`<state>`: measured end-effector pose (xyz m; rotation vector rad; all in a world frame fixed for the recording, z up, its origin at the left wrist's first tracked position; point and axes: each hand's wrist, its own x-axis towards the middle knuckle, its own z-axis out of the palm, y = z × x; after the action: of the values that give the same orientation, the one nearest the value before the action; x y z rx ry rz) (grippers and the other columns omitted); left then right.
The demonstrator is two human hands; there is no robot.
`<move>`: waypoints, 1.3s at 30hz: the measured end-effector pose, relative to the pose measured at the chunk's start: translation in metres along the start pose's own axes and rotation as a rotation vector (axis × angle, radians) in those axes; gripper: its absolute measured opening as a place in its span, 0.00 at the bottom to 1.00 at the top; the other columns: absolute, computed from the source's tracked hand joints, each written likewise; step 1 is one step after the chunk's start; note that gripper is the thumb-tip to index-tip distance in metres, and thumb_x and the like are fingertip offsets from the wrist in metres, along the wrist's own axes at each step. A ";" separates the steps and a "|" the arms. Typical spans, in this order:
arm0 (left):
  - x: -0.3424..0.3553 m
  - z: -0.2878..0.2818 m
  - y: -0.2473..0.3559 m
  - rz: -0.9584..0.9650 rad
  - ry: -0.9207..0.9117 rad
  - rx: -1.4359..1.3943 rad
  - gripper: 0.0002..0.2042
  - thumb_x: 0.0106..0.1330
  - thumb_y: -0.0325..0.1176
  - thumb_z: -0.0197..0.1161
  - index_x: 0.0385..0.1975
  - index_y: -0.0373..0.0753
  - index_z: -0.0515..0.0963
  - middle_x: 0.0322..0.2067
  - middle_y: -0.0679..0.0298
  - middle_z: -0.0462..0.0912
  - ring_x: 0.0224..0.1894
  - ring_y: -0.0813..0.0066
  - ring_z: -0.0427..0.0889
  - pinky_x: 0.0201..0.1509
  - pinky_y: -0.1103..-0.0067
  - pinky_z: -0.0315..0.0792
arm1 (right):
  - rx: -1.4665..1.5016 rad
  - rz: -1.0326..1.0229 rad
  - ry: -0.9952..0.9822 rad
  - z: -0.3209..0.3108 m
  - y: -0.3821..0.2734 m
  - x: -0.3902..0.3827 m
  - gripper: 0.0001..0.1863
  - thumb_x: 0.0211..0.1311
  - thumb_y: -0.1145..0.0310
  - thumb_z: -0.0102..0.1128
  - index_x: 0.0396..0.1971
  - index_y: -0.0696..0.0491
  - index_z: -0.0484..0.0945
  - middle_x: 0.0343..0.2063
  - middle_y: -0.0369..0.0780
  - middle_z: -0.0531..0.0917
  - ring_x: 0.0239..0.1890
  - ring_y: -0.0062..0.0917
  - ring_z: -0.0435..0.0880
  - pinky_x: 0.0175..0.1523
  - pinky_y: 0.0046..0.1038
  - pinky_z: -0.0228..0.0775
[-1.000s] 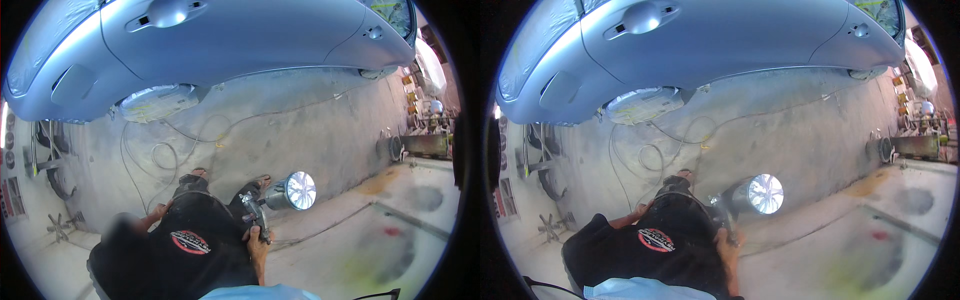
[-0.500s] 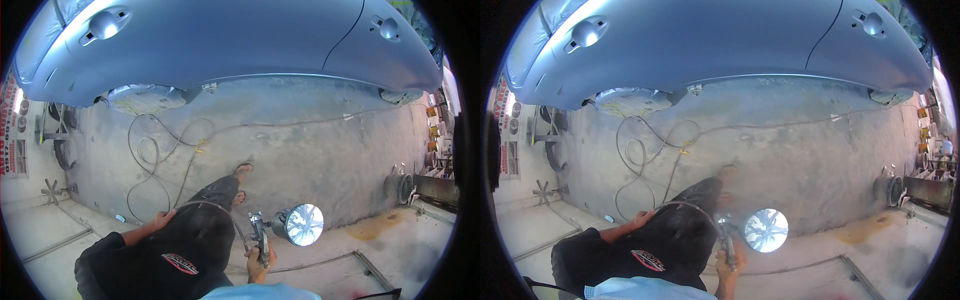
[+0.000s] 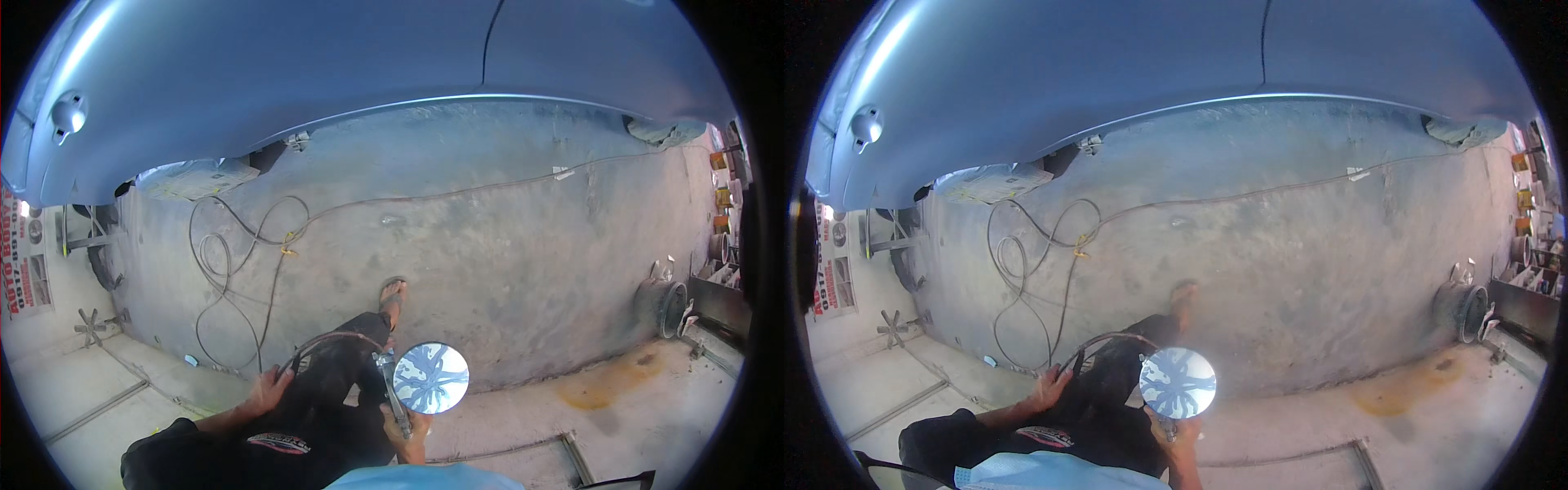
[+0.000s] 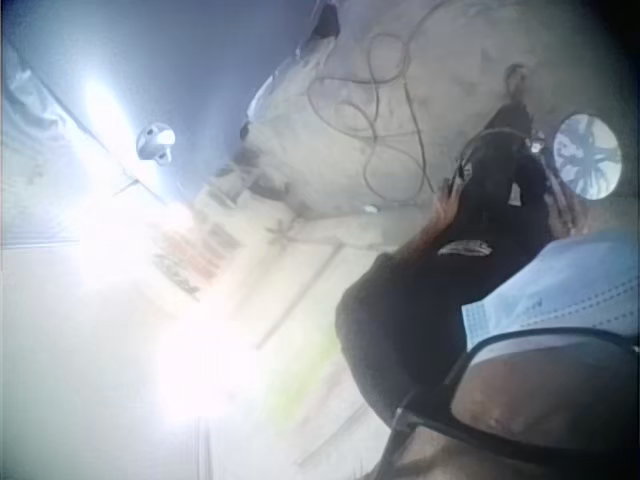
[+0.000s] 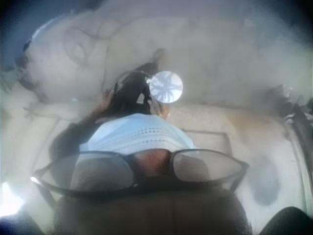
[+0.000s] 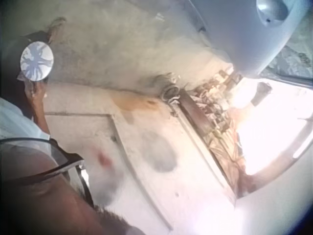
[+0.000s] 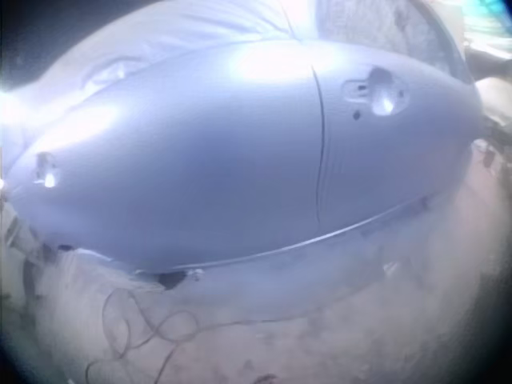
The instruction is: The person uses a spray gun to apply blue paint to the side and rear panels of a car, moving the gun in steady strokes and occasionally adjusting their glasses.
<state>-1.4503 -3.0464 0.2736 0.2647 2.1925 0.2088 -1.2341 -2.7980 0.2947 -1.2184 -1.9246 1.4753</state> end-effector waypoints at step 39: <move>-0.071 0.167 0.094 -0.052 0.045 0.092 0.24 0.49 0.51 0.75 0.31 0.38 0.72 0.26 0.56 0.79 0.33 0.54 0.81 0.37 0.64 0.74 | 0.251 0.487 -0.074 -0.078 0.147 0.075 0.18 0.55 0.78 0.66 0.47 0.61 0.77 0.30 0.41 0.85 0.19 0.22 0.80 0.25 0.24 0.73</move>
<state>-1.2638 -2.9652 0.2529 0.2560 2.2541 0.0855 -1.1575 -2.6849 0.1731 -1.6004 -1.4824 1.9565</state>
